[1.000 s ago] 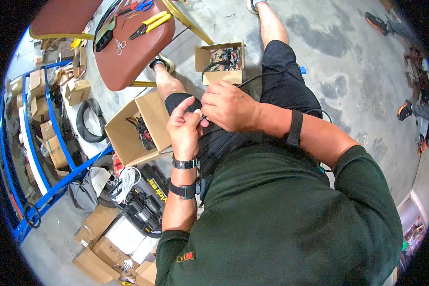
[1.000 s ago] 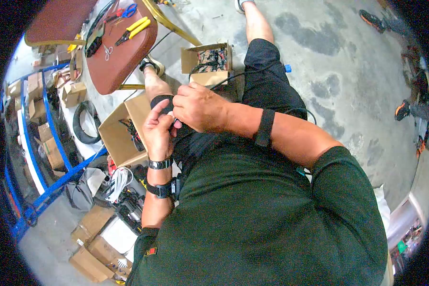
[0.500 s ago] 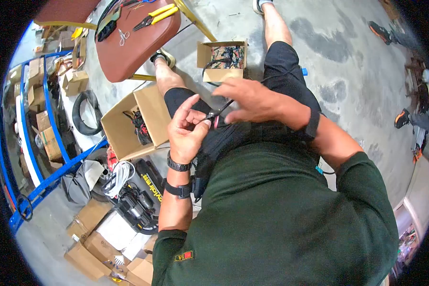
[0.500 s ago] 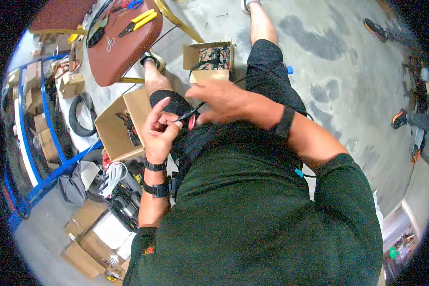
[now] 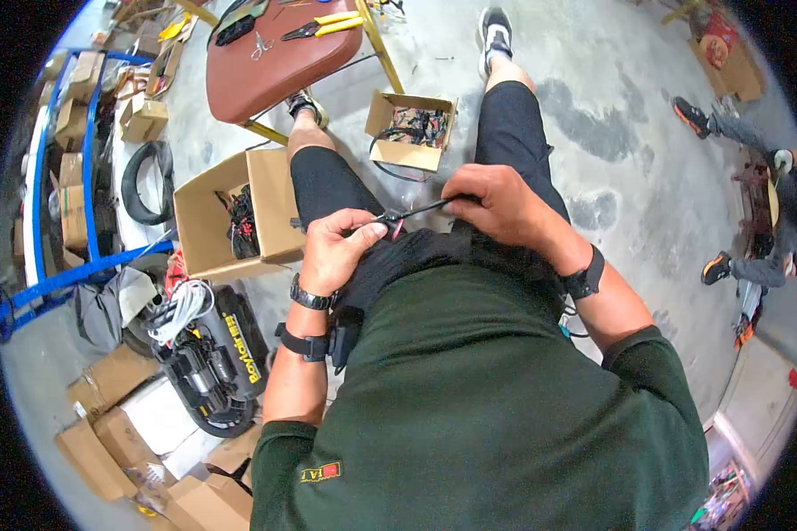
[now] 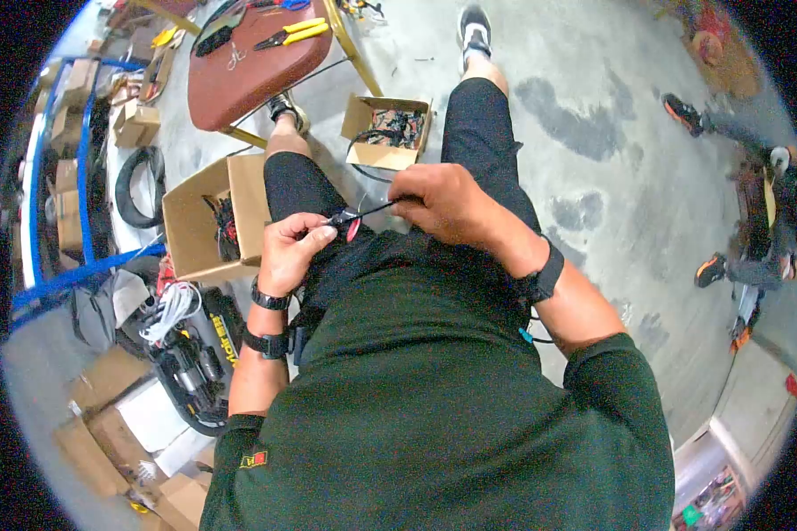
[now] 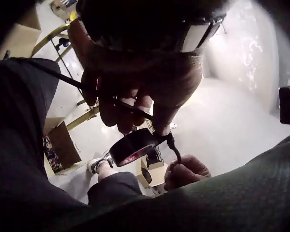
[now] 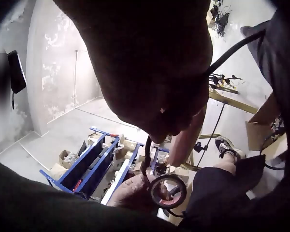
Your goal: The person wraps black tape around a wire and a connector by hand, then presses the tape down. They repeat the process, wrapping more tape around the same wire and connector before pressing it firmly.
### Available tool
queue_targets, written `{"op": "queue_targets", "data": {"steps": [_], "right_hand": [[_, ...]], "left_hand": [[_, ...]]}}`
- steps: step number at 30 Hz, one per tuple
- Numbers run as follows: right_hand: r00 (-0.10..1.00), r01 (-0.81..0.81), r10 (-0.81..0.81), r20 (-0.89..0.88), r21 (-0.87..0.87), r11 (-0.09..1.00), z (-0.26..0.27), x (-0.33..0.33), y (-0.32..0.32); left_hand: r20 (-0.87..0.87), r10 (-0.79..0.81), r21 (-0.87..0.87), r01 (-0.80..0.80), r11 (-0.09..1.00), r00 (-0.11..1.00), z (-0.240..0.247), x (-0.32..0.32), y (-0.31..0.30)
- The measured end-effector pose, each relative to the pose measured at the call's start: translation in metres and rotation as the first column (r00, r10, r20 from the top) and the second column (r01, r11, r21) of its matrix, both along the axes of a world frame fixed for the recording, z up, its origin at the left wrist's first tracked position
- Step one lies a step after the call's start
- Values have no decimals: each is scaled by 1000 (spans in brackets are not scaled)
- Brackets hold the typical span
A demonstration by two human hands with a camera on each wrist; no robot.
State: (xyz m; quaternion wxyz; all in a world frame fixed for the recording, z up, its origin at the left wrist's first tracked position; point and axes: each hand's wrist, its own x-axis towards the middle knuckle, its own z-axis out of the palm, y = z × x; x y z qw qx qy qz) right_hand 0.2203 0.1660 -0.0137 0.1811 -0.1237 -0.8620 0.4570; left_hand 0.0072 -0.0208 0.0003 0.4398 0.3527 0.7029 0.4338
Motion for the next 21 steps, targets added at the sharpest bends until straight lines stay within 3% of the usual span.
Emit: {"op": "queue_targets", "data": {"steps": [2,6,9,12,15,19,21], "right_hand": [[1000,-20,20,8,38,999,13,7,-7],[996,-84,84,13,33,996,26,19,-8],[984,-72,80,157,-53,996,36,24,-9],[985,17,23,169,-231,973,47,21,-9],[990,-138,136,-23,-153,979,46,8,1],[963,-268,266,-31,-124,955,43,-20,4],[971,-236,235,-33,-56,970,41,-32,2]], "left_hand": [[-5,-26,-23,26,999,1000,15,7,-5],[-163,-171,143,195,970,972,33,11,-4],[-202,-220,219,263,939,954,35,13,2],[-195,-222,191,259,947,955,34,16,6],[-248,-254,229,312,922,935,29,13,14],[-291,-262,208,328,922,920,29,4,23],[-306,-275,194,342,919,912,30,-2,28]]}}
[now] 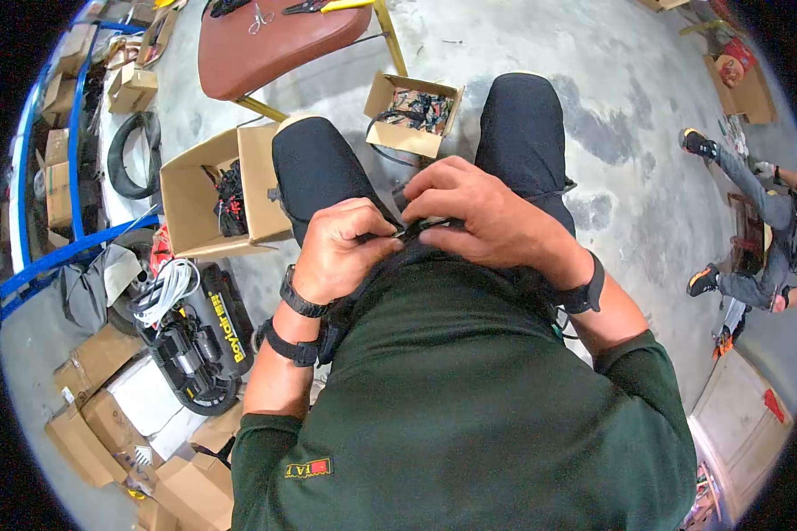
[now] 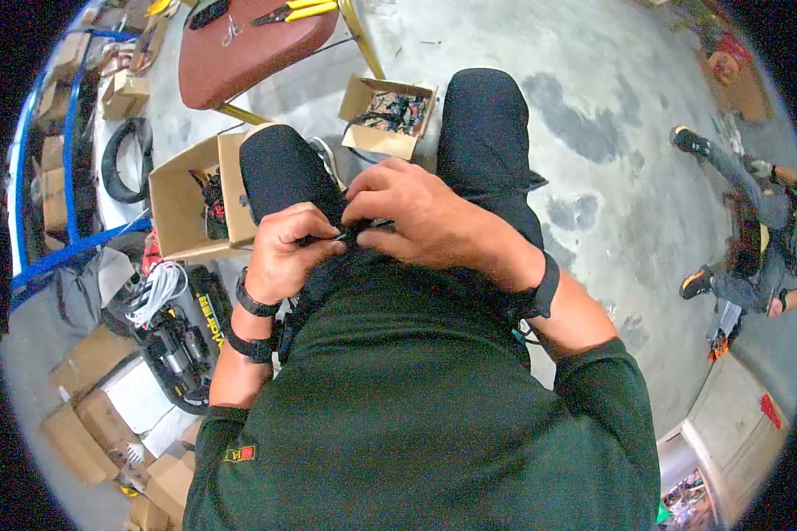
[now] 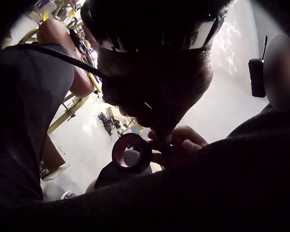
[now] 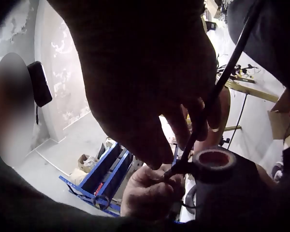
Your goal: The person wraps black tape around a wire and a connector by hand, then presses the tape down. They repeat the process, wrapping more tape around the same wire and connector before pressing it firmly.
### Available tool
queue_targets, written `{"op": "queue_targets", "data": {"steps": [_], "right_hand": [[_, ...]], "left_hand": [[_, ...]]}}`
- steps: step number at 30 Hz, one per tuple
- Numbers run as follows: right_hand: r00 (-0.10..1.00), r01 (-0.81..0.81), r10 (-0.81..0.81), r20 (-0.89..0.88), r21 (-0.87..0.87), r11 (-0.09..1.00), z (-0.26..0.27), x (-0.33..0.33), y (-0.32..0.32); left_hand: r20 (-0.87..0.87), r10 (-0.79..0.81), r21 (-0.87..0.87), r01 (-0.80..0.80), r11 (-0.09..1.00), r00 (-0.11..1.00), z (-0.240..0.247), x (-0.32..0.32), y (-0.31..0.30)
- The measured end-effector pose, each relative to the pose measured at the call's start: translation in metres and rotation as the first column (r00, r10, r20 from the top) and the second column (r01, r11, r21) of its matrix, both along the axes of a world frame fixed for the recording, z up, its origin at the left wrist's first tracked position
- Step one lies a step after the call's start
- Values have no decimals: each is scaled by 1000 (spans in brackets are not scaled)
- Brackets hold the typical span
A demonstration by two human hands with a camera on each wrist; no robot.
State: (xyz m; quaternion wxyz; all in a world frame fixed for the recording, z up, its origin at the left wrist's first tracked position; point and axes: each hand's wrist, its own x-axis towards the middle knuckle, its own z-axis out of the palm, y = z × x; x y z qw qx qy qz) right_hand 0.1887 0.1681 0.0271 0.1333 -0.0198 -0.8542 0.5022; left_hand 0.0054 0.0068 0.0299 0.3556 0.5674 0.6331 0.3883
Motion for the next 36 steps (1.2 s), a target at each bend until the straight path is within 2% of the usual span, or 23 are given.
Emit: {"op": "queue_targets", "data": {"steps": [2,5,6,8,9,10,12,15,18,24,27,30,33,36], "right_hand": [[1000,25,-25,9,1,1000,2,-9,3],[999,-47,48,15,-41,998,-16,-26,18],[981,-124,141,130,-135,983,-21,-33,24],[883,-239,348,314,-336,911,-30,-52,34],[849,-270,416,327,-409,872,-38,-61,37],[804,-235,433,408,-451,861,-41,-69,37],[671,-349,484,562,-337,874,-47,-86,40],[669,-349,484,564,-337,875,-43,-93,40],[827,-245,272,493,-120,962,-35,-89,38],[703,-244,549,453,-571,784,-61,-89,43],[751,-194,544,373,-664,722,-62,-85,38],[732,-266,561,386,-596,758,-60,-84,33],[745,-269,564,355,-615,742,-59,-83,31],[795,-98,487,361,-717,690,-57,-84,33]], "left_hand": [[-21,-8,-10,7,1000,1000,1,-4,3],[-61,-28,-20,27,999,998,3,-12,7],[-72,-44,-17,43,999,996,3,-15,9],[-87,-60,2,60,998,994,2,-18,10],[-91,-61,15,62,998,994,2,-19,10],[-95,-64,29,67,997,993,2,-20,11],[-127,-51,33,56,998,991,4,-19,11],[-171,-34,30,39,999,985,5,-20,10],[-203,-36,12,39,999,978,6,-23,8],[-202,-50,10,54,999,978,5,-25,9],[-219,-56,5,58,998,974,4,-25,8],[-216,-57,14,61,998,975,2,-24,6],[-207,-42,19,47,999,977,3,-23,7],[-199,-17,-14,14,1000,980,2,-22,4]]}}
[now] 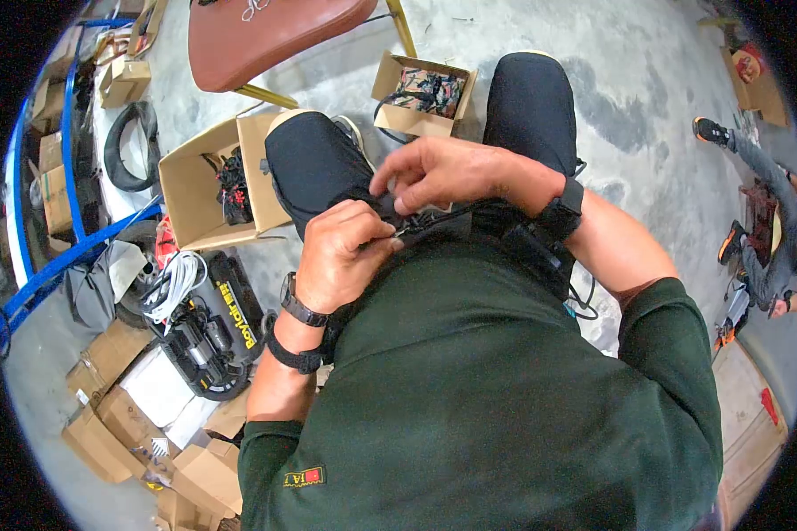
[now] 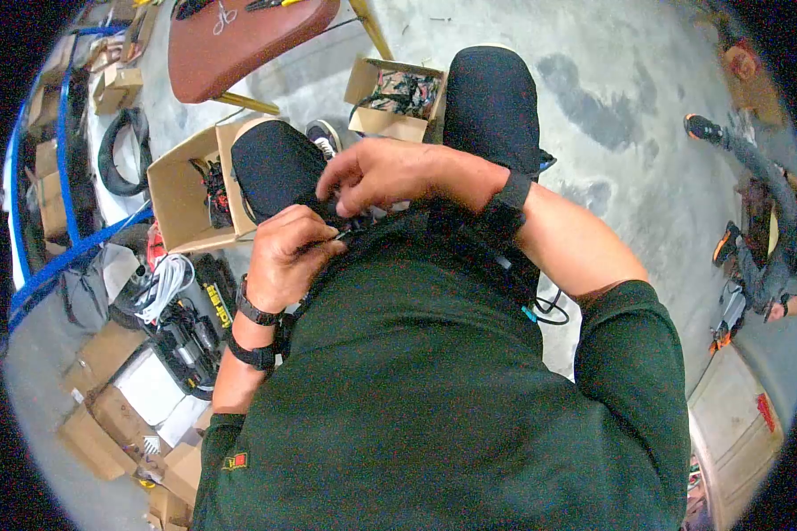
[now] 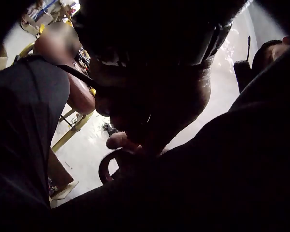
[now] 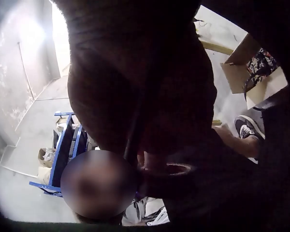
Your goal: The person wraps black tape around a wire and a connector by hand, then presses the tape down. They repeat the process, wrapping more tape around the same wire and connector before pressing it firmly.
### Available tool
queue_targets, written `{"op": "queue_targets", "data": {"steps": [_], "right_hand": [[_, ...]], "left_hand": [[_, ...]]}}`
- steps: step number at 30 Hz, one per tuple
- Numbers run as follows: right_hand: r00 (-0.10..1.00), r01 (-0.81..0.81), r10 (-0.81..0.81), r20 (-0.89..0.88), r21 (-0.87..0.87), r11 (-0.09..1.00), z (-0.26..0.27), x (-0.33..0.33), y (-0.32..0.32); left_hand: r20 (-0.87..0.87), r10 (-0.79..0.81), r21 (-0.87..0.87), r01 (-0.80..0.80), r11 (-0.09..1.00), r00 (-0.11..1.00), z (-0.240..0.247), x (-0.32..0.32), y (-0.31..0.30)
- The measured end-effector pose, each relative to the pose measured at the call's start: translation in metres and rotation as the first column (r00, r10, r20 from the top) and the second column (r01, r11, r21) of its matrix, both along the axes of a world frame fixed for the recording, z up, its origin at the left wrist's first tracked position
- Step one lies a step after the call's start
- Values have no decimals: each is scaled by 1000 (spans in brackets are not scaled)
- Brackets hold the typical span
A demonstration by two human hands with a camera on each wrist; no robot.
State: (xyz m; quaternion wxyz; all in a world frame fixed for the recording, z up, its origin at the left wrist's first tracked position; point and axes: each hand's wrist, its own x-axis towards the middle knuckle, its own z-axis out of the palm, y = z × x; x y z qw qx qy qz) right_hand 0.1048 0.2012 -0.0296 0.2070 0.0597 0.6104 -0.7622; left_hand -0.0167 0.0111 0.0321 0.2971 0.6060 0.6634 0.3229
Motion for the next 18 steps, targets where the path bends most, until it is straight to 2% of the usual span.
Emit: {"op": "queue_targets", "data": {"steps": [1,4,5,8,11,14,17,18], "right_hand": [[996,93,-93,5,-61,994,7,1,0],[952,211,-240,-188,-160,964,6,3,-3],[943,235,-251,-218,-95,967,10,7,-2],[895,326,-338,-291,-91,941,12,14,-4],[863,389,-405,-301,-113,914,15,19,-6],[774,486,-406,-486,45,873,24,23,-5],[808,457,-387,-444,57,888,33,30,-3],[787,474,-400,-470,44,880,33,31,-3]], "left_hand": [[2,13,-17,-13,1000,1000,-1,0,-1],[111,71,-46,-67,997,991,-2,-1,-3],[137,83,-40,-78,996,987,-3,0,-2],[203,116,-44,-109,993,972,-3,2,-2],[261,155,-91,-136,987,953,0,3,-1],[328,195,-130,-160,978,924,-2,4,-3],[377,202,-154,-154,976,904,-4,2,-4],[388,209,-159,-158,975,898,-4,2,-4]]}}
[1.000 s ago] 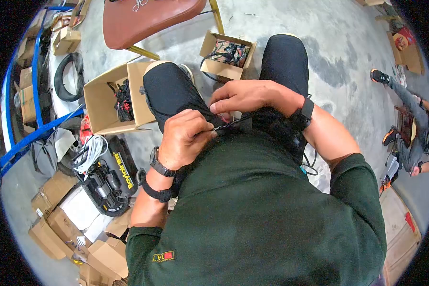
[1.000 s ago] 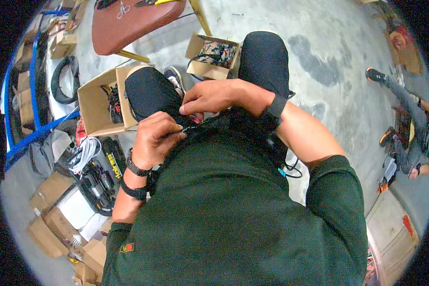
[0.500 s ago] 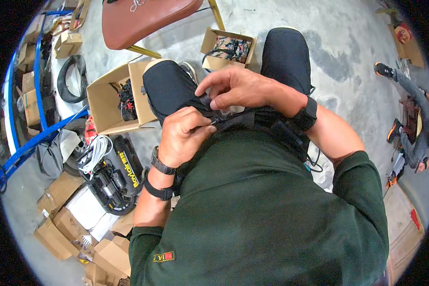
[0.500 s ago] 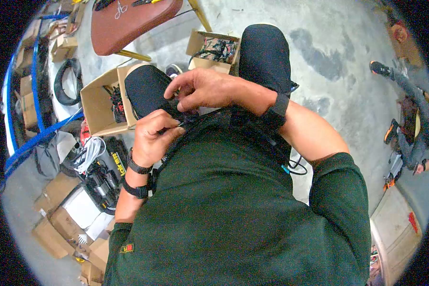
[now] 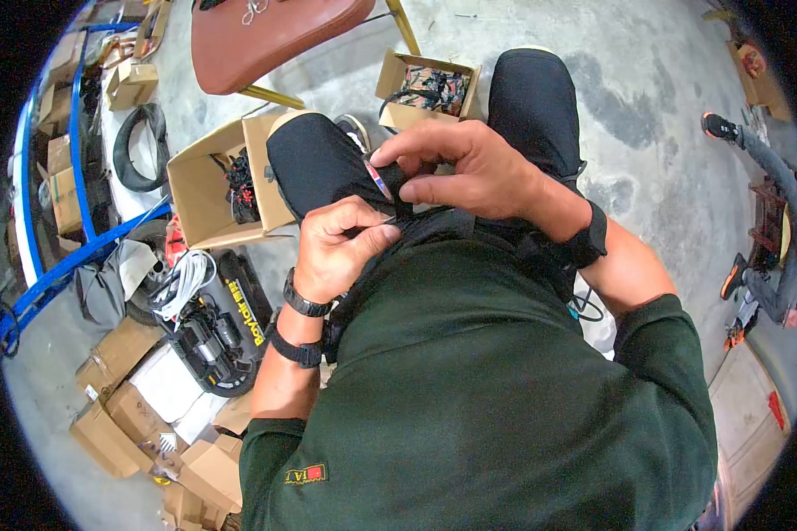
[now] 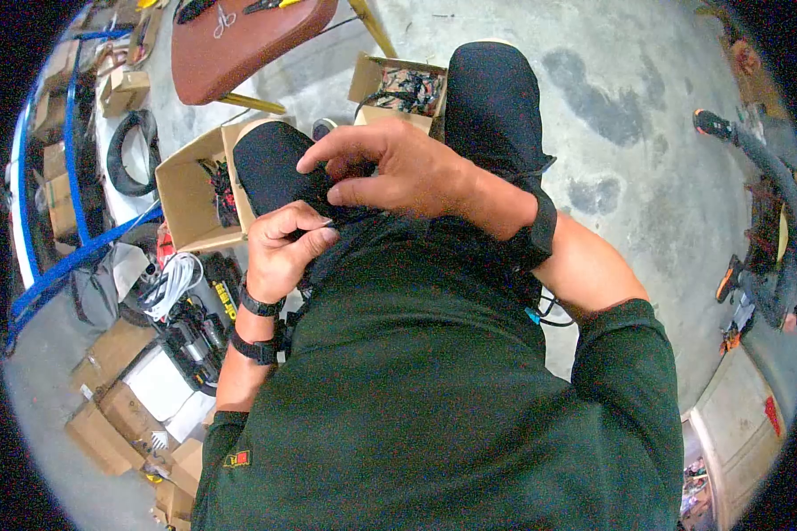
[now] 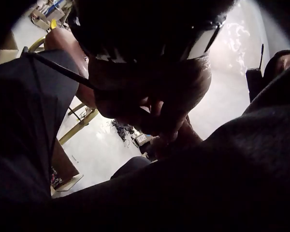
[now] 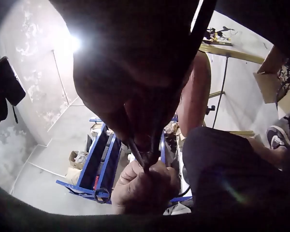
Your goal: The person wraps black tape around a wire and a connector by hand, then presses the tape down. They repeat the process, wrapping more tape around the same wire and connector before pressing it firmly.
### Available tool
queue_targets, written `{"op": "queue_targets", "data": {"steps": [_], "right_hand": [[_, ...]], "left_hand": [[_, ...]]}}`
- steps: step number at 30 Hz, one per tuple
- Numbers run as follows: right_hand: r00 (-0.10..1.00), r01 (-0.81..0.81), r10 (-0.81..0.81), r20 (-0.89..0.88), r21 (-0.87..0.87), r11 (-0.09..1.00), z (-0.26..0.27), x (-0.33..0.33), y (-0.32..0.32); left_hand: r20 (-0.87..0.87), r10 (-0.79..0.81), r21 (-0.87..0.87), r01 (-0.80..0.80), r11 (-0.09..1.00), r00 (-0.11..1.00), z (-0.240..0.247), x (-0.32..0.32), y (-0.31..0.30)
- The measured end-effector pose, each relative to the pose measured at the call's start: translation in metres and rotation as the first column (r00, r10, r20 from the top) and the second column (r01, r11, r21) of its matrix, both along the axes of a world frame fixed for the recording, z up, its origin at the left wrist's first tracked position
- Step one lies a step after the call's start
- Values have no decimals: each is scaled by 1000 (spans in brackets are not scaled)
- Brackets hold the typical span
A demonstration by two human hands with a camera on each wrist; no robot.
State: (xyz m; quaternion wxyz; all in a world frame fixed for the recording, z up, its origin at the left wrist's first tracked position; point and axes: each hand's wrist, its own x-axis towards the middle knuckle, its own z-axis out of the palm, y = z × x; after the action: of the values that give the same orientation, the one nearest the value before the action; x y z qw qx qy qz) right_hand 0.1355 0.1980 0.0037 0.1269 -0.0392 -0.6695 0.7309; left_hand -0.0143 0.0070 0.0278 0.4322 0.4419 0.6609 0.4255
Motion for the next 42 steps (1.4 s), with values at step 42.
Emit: {"op": "queue_targets", "data": {"steps": [42], "right_hand": [[967,89,-141,214,233,968,-3,3,-11]], "left_hand": [[-454,-32,217,145,965,891,6,9,6]]}}
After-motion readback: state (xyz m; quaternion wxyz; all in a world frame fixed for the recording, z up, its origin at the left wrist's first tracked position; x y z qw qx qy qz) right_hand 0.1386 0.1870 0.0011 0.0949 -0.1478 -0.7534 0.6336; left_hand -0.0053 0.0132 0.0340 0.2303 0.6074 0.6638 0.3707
